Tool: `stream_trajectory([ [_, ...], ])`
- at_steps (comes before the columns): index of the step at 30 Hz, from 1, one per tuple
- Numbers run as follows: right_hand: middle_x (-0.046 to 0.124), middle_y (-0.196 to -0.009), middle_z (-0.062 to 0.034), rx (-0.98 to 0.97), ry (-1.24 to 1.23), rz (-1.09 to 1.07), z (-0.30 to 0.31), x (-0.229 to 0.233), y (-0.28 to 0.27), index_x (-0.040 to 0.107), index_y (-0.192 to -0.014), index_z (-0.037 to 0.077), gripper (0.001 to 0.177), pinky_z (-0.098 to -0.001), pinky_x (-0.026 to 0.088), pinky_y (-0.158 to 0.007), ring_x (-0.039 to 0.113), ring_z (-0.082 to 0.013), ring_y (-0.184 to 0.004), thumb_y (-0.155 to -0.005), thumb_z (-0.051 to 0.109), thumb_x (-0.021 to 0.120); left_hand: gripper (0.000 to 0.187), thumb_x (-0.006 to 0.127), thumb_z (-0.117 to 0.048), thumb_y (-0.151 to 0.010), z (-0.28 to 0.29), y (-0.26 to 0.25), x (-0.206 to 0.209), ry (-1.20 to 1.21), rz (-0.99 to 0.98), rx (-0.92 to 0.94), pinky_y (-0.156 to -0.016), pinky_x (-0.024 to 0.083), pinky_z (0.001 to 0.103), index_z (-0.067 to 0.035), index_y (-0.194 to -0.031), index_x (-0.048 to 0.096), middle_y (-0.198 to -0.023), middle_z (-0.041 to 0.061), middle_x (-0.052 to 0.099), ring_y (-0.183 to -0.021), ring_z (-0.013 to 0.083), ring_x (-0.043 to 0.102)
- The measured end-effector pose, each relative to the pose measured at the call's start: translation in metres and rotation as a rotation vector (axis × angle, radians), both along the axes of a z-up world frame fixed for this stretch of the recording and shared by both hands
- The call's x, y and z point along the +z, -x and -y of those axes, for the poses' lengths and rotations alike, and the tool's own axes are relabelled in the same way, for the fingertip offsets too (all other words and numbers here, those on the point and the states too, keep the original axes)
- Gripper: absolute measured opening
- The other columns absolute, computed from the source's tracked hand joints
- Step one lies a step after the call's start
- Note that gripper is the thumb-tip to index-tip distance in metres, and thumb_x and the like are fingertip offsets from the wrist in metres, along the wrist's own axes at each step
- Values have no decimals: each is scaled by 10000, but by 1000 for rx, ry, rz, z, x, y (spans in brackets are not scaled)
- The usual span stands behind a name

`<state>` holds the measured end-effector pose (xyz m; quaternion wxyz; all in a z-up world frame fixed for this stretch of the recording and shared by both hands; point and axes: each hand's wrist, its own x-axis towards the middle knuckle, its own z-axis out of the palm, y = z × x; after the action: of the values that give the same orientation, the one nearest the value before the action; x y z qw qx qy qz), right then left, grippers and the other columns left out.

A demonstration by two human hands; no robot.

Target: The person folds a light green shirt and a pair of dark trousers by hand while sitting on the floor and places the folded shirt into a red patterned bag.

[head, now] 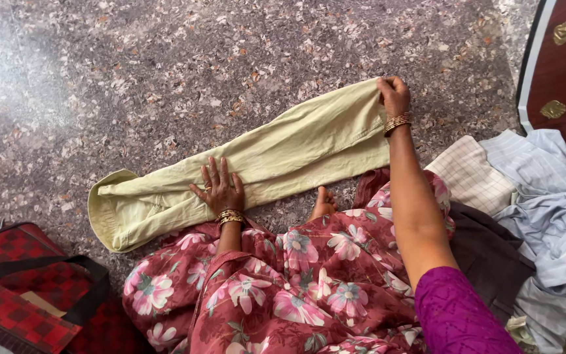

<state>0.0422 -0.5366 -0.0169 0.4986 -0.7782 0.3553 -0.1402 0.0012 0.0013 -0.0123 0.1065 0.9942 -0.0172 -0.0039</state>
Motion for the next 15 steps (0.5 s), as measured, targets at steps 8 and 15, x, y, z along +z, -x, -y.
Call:
stream_trajectory([
  [8,688,-1115,9,180,-226,237,-13,26,-5,620,-1179,108,313,-269,616,-775,718,-104,-957,-930,180,795,558,436,-421,-1006,-1,2,2,43,38,-3,-1243,-30,630,-353,-1560,451,-1702,-68,271,-1567,217,257],
  [15,744,-1160,-83,122,-712,275,-7,51,16,722,-1167,36,253,-311,611,-934,705,-162,-1029,-919,-15,731,556,435,-426,-1014,0,2,2,28,61,-5,-1244,-17,626,-347,-1563,459,-1705,-67,267,-1566,218,258],
])
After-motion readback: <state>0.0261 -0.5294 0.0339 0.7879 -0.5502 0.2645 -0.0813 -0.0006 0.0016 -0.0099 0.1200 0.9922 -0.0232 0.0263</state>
